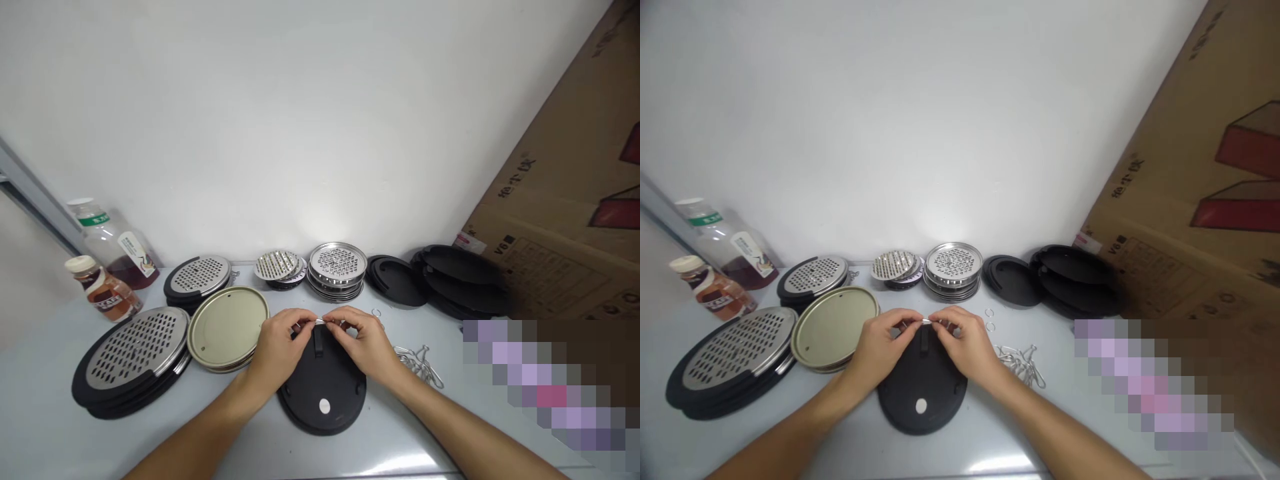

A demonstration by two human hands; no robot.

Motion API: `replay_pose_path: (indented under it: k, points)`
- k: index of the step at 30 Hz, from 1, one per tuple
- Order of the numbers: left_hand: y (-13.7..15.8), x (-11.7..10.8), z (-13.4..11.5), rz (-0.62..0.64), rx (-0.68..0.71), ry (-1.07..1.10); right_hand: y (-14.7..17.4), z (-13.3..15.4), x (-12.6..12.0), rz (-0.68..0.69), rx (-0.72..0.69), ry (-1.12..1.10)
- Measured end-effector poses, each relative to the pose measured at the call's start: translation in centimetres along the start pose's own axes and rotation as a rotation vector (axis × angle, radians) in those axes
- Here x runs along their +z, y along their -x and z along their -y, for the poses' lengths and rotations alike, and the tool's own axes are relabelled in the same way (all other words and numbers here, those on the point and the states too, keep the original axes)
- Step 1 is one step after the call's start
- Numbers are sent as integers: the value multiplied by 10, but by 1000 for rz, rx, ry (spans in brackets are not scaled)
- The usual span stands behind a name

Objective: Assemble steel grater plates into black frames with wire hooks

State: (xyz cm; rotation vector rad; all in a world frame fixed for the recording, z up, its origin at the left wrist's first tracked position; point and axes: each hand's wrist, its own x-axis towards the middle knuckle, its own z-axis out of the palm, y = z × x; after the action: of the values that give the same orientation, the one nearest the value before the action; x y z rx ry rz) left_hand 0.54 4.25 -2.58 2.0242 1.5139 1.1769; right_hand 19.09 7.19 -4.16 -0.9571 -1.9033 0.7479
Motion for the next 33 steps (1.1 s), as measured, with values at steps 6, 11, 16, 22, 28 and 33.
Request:
replay_pose_path:
  k: [6,11,16,22,28,33]
  points:
    - [-1,7,10,17,31,-95,-2,-10,6,-22,-82,116]
    - [2,10,14,13,77,-174,-2,-11,10,7,-104,146]
    - [4,10,14,32,109,-237,-1,-12,9,34,-112,175]
    - [7,6,12,80,154,-262,-1,-13,10,31,-119,180]
    - [15,0,12,141,211,-284,-1,-13,11,44,-135,174]
    - [17,2,14,146,219,-294,-1,-13,11,70,-151,174]
